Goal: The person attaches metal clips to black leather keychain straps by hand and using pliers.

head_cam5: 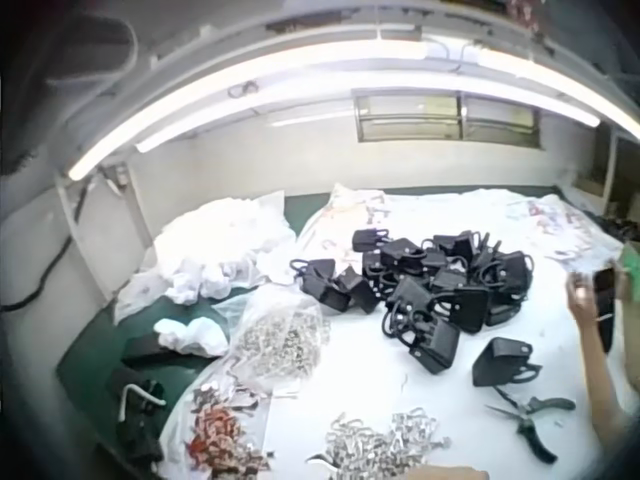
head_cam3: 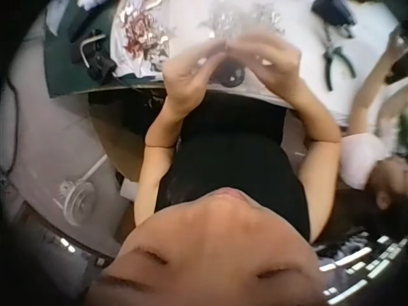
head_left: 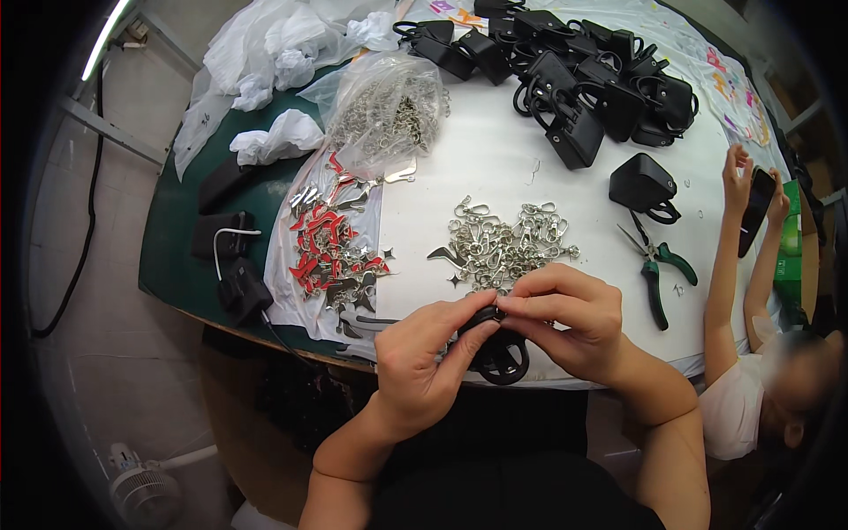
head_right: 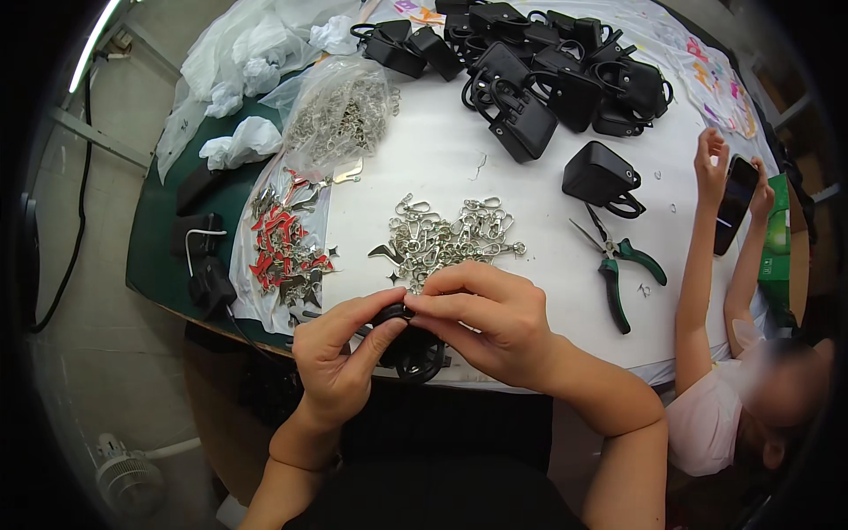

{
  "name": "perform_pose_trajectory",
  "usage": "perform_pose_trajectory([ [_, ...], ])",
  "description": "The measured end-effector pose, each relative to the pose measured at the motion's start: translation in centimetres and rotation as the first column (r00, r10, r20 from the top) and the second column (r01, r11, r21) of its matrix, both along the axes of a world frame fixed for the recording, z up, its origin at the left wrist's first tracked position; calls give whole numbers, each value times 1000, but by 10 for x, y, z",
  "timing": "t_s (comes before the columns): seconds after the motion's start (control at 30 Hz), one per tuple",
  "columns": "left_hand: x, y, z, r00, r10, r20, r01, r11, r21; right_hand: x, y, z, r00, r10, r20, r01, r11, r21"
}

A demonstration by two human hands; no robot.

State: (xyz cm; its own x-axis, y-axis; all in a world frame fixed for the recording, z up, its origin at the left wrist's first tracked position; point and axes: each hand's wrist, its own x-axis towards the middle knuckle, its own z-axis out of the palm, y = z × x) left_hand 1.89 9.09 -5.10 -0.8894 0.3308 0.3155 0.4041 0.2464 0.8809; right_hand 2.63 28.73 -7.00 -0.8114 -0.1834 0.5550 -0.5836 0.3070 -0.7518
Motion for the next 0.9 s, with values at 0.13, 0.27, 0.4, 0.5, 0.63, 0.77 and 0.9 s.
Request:
perform_pose_trajectory([
  [0.13, 2, 2, 0, 990, -17, -143, 8, 998, -65, 2, 0, -3, 1000, -1, -13, 0, 1000, -28],
  [0.27, 5, 6, 2, 961, -18, -275, -9, 995, -97, 4, -1, -6, 997, -25, -68, 22, 999, -32],
  [0.4, 4, 5, 3, 914, -77, -397, 13, 987, -161, 3, 0, -2, 998, 4, -60, -3, 1000, 3],
  [0.5, -2, 3, 2, 889, -125, -441, 36, 978, -204, 2, 5, 4, 991, 72, 110, -68, 997, -40],
  [0.63, -12, -5, -2, 913, -168, -372, 120, 982, -149, 6, 5, 9, 816, 274, 509, -69, 920, -385],
  [0.77, -13, -9, -8, 941, -115, -319, 109, 993, -36, 10, 1, 12, 712, 390, 584, -4, 834, -552],
  [0.9, -11, -5, -12, 923, -62, -380, 41, 997, -64, 10, -1, 10, 882, 199, 427, -55, 944, -326],
])
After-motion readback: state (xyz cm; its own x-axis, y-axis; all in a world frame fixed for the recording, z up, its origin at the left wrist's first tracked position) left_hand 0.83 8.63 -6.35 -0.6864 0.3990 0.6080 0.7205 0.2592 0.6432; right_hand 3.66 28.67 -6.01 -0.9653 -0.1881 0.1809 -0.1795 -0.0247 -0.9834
